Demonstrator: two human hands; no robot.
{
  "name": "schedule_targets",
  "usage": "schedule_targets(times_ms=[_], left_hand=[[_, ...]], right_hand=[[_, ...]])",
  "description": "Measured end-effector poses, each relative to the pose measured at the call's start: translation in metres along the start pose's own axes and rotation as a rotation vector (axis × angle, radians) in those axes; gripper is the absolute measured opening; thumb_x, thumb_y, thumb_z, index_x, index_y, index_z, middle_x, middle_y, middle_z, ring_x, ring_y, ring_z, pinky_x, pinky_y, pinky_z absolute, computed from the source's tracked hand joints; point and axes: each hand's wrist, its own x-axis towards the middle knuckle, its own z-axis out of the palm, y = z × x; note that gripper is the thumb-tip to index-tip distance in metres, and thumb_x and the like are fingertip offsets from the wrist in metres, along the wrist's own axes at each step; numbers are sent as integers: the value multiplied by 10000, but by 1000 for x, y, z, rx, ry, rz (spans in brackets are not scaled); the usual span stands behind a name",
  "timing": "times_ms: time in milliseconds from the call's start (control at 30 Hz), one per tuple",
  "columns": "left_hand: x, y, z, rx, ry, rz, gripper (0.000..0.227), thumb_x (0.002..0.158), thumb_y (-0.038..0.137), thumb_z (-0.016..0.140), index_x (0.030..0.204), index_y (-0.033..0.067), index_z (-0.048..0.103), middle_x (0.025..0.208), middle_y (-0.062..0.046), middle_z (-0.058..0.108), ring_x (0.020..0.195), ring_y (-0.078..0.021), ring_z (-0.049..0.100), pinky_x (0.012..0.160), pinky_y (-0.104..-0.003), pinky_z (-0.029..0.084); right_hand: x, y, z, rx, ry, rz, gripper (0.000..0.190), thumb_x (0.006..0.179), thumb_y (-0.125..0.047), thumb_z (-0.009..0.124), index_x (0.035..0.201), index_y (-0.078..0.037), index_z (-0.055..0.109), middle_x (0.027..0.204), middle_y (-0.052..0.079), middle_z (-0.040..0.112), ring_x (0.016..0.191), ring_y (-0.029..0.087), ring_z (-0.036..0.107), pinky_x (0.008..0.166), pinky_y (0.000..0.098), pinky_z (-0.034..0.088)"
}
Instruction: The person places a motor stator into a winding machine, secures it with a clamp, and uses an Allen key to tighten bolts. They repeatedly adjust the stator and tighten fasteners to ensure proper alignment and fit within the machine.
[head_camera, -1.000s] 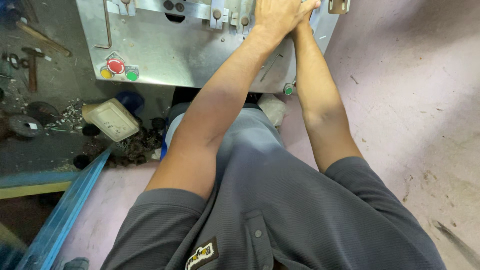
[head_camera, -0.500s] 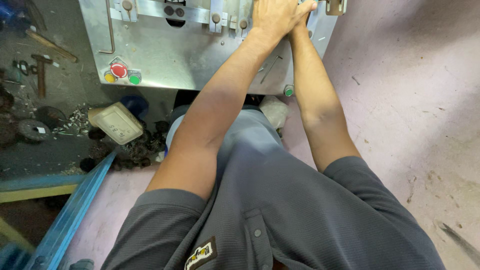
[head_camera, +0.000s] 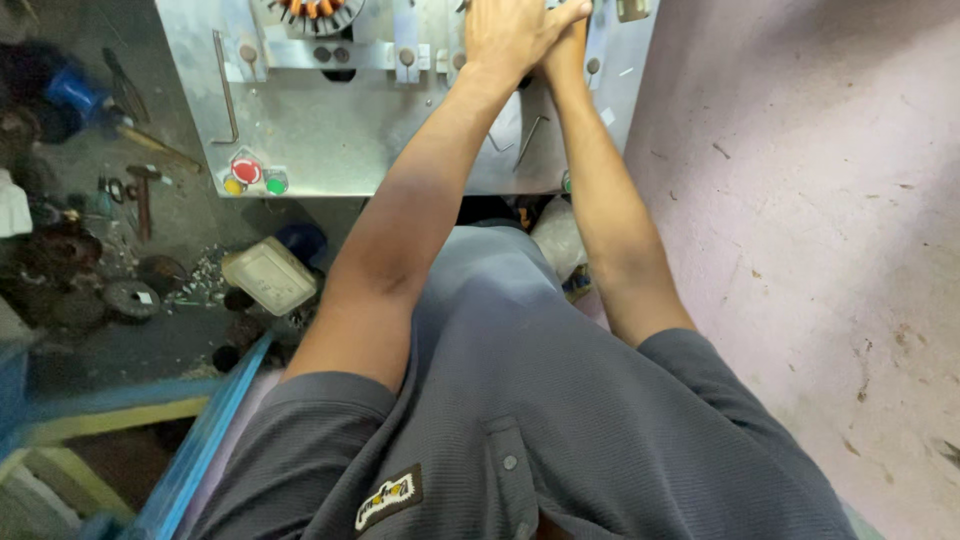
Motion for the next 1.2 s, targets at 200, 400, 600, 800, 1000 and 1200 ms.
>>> schedule_targets(times_ms=[200, 400, 600, 800, 1000, 1200], left_hand=[[-51, 44, -68, -287, 336, 186, 607, 943, 443, 773, 1286, 2, 535, 1026, -184, 704, 848, -361, 693, 691, -449, 556], [-130, 85, -120, -496, 158, 125, 138, 1148, 168, 563, 1119, 33, 547, 718, -7, 395, 624, -80, 358, 568, -294, 299], [-154, 107, -131, -552, 55, 35, 114, 1150, 115, 501, 1113, 19, 551, 696, 16, 416, 602, -60, 342, 550, -284, 265], [-152, 115, -128, -582, 58, 44, 105, 1145, 111, 508, 1128, 17, 551, 702, 32, 457, 603, -44, 363, 542, -272, 285], [-145, 109, -117, -453, 58, -50, 295, 978, 119, 739, 1194, 5, 575, 658, -20, 413, 573, -102, 377, 538, -293, 312], [-114, 70, -74, -290, 153, -81, 688, 854, 224, 852, 1410, 17, 504, 878, -47, 606, 813, -193, 624, 735, -349, 513]], right_hand=[[-126, -122, -98, -56, 221, 99, 339, 872, -99, 800, 1176, -52, 659, 1095, 111, 585, 1002, 282, 615, 923, 387, 527], [-192, -86, -145, -397, -41, 187, 442, 700, -113, 834, 1127, -78, 725, 1124, 161, 598, 1044, 383, 568, 897, 459, 478], [-201, -46, -140, -387, -117, 412, 369, 852, -294, 854, 1065, -56, 668, 1077, 186, 658, 989, 410, 659, 857, 499, 517], [-198, -61, -147, -359, -134, 405, 556, 742, -294, 863, 1139, -83, 536, 1087, 139, 688, 989, 402, 673, 800, 528, 511], [-197, -80, -143, -356, -103, 440, 558, 762, -256, 844, 1198, -121, 525, 1149, 90, 672, 1052, 374, 666, 798, 551, 501], [-198, -70, -151, -350, -35, 380, 553, 740, -258, 870, 1146, -67, 546, 1123, 168, 627, 915, 381, 654, 724, 515, 506]])
